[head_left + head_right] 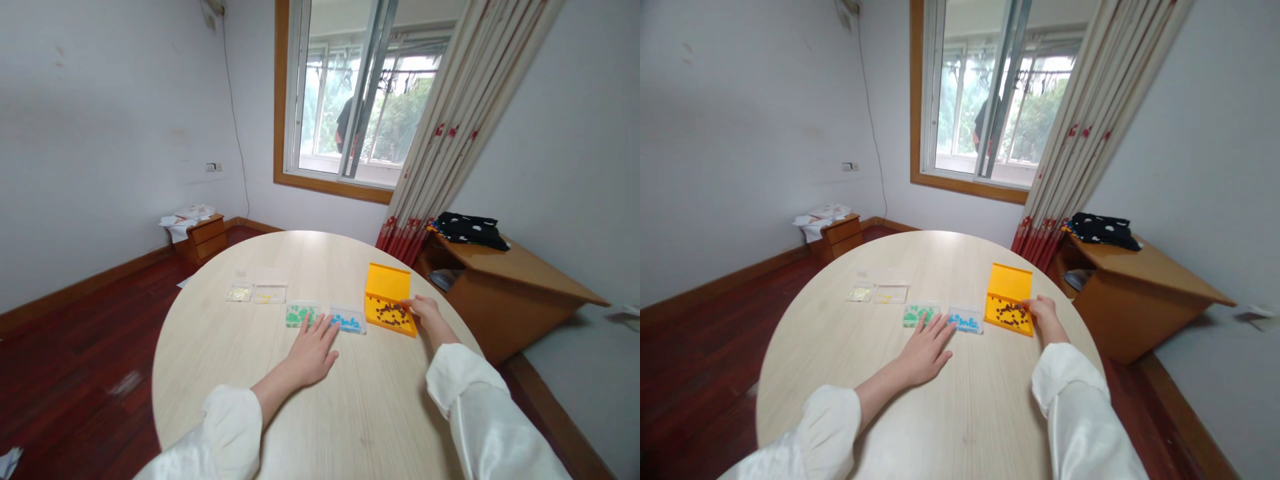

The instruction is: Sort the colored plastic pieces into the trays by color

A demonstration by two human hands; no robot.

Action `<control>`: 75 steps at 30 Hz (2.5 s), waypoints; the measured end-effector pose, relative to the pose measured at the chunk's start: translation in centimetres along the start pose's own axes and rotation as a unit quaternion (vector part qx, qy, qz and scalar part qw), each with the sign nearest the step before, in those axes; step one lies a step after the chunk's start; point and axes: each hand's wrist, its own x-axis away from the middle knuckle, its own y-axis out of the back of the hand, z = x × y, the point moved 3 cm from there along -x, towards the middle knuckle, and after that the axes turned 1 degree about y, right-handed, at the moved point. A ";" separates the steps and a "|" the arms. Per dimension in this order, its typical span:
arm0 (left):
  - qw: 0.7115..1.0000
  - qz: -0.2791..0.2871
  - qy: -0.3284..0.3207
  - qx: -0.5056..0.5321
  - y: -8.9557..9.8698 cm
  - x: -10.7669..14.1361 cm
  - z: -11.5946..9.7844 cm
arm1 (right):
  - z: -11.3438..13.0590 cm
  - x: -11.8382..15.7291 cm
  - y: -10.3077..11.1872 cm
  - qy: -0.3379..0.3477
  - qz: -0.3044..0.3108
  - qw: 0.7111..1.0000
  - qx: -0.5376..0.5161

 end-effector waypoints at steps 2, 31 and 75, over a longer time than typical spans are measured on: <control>1.000 -0.002 -0.002 -0.007 -0.2 0.0 0.1 | -0.3 -0.3 0.3 0.005 0.017 1.000 0.001; 0.966 -0.203 0.155 -0.026 7.7 -1.7 10.0 | -1.1 10.4 -0.7 0.400 0.024 0.803 0.441; 0.984 -0.060 0.164 0.031 10.0 5.6 22.6 | -1.2 10.2 -0.6 0.425 0.026 0.811 0.402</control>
